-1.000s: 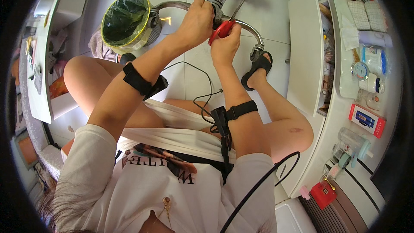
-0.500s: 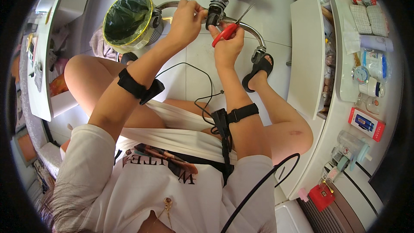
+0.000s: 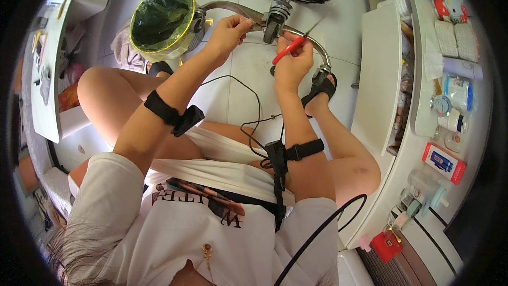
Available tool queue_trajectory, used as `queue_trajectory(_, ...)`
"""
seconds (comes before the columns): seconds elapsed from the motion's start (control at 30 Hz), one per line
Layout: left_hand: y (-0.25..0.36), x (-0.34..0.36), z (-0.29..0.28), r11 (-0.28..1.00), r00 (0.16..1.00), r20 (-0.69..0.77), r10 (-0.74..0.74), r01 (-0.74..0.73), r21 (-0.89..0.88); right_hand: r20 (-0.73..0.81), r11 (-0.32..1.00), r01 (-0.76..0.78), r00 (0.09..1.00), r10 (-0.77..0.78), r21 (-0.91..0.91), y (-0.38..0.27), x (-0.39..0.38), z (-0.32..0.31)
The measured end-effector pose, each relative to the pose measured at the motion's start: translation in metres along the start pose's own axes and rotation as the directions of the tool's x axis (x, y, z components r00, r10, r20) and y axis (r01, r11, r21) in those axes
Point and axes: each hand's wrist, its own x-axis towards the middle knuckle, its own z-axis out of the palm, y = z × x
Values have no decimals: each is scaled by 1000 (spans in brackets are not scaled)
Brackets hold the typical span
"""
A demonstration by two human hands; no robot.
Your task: The person uses shears to cut through a black plastic or rubber sleeve on the base of an office chair and pulls away the cut pieces.
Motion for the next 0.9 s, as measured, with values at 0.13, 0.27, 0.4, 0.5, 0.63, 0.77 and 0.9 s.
queue_trajectory(0.13, 5, -3, -11, 992, 999, 40, -10, 15, -124, -9, 1000, 3, 1000, -3, 4, 3, 3, -3)
queue_trajectory(0.27, 3, -1, -31, 986, 999, 53, -9, 18, -165, -3, 1000, -2, 1000, 2, -7, 4, 4, -4)
queue_trajectory(0.4, 5, 0, -59, 959, 998, 37, -54, 62, -277, -7, 998, 37, 999, -38, -59, 13, 12, -12)
queue_trajectory(0.5, 2, 1, -84, 936, 998, -18, -65, 54, -346, -28, 997, 40, 999, -42, -61, 18, 16, -12)
queue_trajectory(0.63, 0, 3, -110, 905, 987, -112, -119, 62, -422, -33, 996, 9, 999, -12, -91, 15, 12, -9)
queue_trajectory(0.77, -6, 8, -132, 860, 969, -200, -142, 21, -509, -47, 994, -9, 999, 4, -112, 15, 11, -5)
queue_trajectory(0.9, -15, 18, -153, 941, 886, -409, -217, 79, -329, -53, 994, -29, 998, 23, -109, 12, 11, -5)
